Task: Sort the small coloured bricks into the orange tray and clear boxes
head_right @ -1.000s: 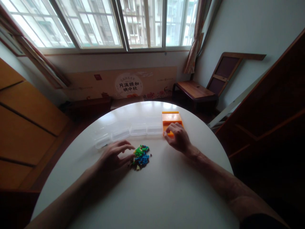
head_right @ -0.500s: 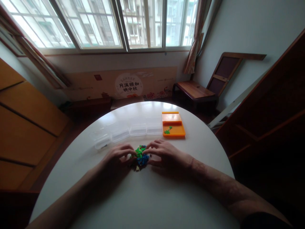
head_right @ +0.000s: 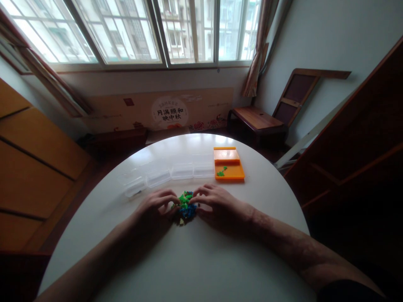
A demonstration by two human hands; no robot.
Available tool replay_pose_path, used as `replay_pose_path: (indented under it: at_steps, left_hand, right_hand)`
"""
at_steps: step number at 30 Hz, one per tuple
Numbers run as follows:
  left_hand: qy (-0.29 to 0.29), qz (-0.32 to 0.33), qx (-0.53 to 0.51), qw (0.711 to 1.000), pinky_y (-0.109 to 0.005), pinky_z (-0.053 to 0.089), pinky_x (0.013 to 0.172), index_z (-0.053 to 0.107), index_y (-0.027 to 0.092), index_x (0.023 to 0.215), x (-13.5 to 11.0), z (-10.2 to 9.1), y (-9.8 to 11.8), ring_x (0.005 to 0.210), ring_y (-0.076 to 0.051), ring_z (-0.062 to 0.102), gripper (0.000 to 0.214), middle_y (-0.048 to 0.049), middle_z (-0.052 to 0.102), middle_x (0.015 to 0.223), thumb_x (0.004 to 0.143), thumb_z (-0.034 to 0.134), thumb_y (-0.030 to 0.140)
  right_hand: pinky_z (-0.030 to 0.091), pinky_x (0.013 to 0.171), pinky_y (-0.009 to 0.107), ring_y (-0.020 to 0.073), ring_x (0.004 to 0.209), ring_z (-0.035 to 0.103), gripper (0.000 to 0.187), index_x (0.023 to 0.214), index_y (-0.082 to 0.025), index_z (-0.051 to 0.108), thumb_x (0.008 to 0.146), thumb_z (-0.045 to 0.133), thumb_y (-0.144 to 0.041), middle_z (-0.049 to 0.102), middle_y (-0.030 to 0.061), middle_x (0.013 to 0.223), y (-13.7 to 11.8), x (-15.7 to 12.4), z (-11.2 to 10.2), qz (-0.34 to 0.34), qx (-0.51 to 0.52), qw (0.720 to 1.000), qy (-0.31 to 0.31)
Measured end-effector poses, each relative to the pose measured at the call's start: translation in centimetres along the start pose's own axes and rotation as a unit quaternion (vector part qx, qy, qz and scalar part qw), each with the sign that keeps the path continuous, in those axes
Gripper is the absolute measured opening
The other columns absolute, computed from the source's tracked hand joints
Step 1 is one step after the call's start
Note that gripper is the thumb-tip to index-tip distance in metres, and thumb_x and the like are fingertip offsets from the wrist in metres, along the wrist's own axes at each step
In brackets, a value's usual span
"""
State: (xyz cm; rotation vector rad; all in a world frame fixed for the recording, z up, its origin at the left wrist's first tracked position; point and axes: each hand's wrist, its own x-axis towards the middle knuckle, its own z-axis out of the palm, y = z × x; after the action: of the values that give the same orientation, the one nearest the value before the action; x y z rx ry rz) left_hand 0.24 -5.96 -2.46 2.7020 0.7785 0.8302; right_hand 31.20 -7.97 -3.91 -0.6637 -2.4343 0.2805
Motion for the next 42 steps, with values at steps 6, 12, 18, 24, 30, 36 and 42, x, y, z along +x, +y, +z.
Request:
replay_pose_path:
  at_steps: [6,12,18,24,30,36,42]
  left_hand:
    - [-0.012,0.001,-0.008,1.000,-0.025,0.057,0.073,0.077,0.023,0.099,0.0,-0.2,0.1,0.080,-0.015,0.071,0.010,-0.0033,0.078,0.096,0.096,0.068,0.019]
    - [-0.029,-0.004,-0.015,0.999,-0.022,0.054,0.070,0.075,0.022,0.097,-0.3,-0.1,-0.2,0.078,-0.014,0.068,0.015,-0.0022,0.077,0.097,0.095,0.064,0.013]
    - [-0.024,-0.004,-0.017,1.000,-0.020,0.051,0.068,0.071,0.021,0.098,-0.1,0.0,-0.1,0.074,-0.012,0.065,0.012,-0.0034,0.075,0.096,0.103,0.062,0.017]
    - [-0.004,-0.001,-0.010,1.000,-0.024,0.056,0.073,0.069,0.019,0.105,0.0,0.2,-0.2,0.077,-0.014,0.069,0.010,-0.0058,0.076,0.100,0.108,0.059,0.020]
    - [0.044,0.007,-0.002,0.999,-0.026,0.058,0.076,0.069,0.020,0.107,0.0,0.4,0.0,0.081,-0.015,0.073,0.009,-0.0048,0.078,0.097,0.111,0.062,0.023]
    - [0.076,-0.006,-0.059,0.995,-0.028,0.062,0.080,0.076,0.019,0.108,0.5,0.9,1.0,0.084,-0.016,0.076,0.010,-0.0078,0.081,0.102,0.109,0.067,0.024]
    - [0.086,0.024,-0.072,0.993,-0.030,0.063,0.085,0.080,0.021,0.110,1.1,1.7,2.3,0.092,-0.018,0.080,0.008,-0.0072,0.084,0.105,0.105,0.074,0.025]
  right_hand:
    - [0.062,0.094,0.041,0.0231,0.110,0.069,0.030,0.133,-0.028,0.070,0.103,0.073,-0.027,0.075,0.0081,0.127,-0.1,0.1,-0.2,0.006,0.000,1.000,-0.007]
    - [0.062,0.094,0.041,0.0232,0.111,0.069,0.030,0.133,-0.028,0.070,0.103,0.072,-0.028,0.075,0.0080,0.128,-0.2,0.1,-0.2,0.007,0.011,1.000,-0.001]
    - [0.063,0.094,0.040,0.0231,0.111,0.069,0.029,0.133,-0.027,0.071,0.104,0.072,-0.028,0.075,0.0088,0.128,-0.5,0.3,-0.4,0.010,0.007,1.000,-0.007]
    - [0.062,0.096,0.040,0.0227,0.111,0.069,0.029,0.132,-0.028,0.071,0.103,0.074,-0.027,0.076,0.0079,0.128,-0.3,0.2,-0.3,0.006,0.006,1.000,-0.005]
    - [0.062,0.097,0.041,0.0232,0.110,0.070,0.032,0.133,-0.027,0.070,0.101,0.074,-0.023,0.076,0.0081,0.128,-0.4,0.3,-0.4,-0.007,0.008,1.000,-0.003]
    - [0.062,0.095,0.041,0.0231,0.107,0.071,0.028,0.130,-0.026,0.070,0.102,0.071,-0.026,0.078,0.0084,0.125,-0.6,0.7,-0.3,-0.028,0.014,0.999,0.030]
    - [0.062,0.090,0.038,0.0217,0.100,0.073,0.021,0.123,-0.024,0.070,0.104,0.072,-0.032,0.081,0.0069,0.115,-0.8,1.1,-0.2,-0.057,0.001,0.996,0.068]
